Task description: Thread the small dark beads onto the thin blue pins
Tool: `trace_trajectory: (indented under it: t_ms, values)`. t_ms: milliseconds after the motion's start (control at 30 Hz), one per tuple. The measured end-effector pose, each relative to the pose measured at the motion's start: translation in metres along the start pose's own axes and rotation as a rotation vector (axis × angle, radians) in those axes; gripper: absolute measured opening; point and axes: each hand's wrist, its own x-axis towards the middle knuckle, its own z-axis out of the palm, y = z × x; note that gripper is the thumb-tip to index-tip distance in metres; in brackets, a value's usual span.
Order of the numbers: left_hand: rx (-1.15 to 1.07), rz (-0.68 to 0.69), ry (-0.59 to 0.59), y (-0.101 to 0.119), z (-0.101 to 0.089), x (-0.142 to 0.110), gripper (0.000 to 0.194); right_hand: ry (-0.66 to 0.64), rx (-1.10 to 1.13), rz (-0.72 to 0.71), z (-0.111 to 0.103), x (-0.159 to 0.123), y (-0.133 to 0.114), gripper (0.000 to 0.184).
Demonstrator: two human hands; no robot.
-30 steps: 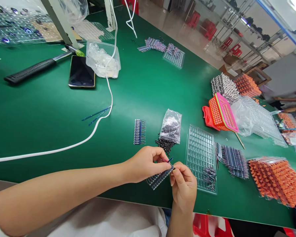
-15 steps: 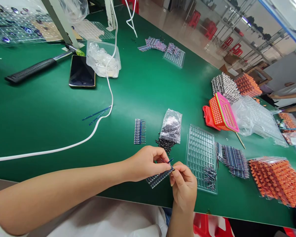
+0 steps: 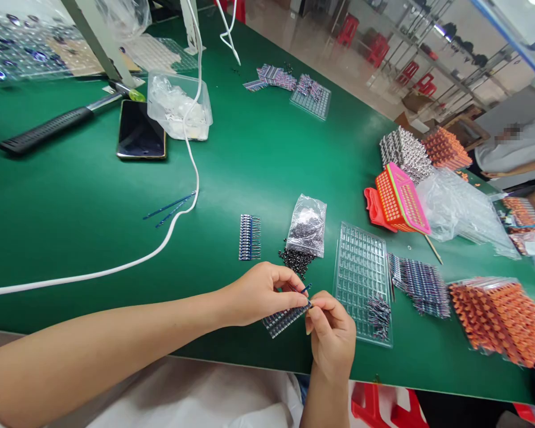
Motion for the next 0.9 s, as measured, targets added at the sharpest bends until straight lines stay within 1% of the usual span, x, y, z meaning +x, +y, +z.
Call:
trace_trajectory:
  t_ms: [100, 200, 367, 533, 900]
  values:
    - [-0.001, -0.006, -0.015, 0.0004, -0.0003, -0.0003, 0.021, -0.013, 0.023, -0.003, -0.0007, 0.0004, 0.0007, 0.014]
    - [0.067, 0.013, -0.033, 0.0037, -0.0007, -0.0023, 0.02, -0.041, 0.084, -0.002, -0.0017, 0.0017, 0.0017, 0.012]
    - [0.169, 0.034, -0.079, 0.0092, -0.0007, -0.0063, 0.021, -0.105, 0.179, 0.052, -0.0029, 0.0031, 0.0007, 0.008]
    - [0.202, 0.041, -0.108, 0.0085, -0.0013, -0.0066, 0.022, -0.139, 0.199, 0.086, -0.0033, 0.003, -0.0019, 0.009]
    - [0.199, 0.078, -0.086, 0.0088, 0.0021, -0.0096, 0.02, -0.168, 0.216, 0.075, -0.0024, 0.0035, -0.0035, 0.004]
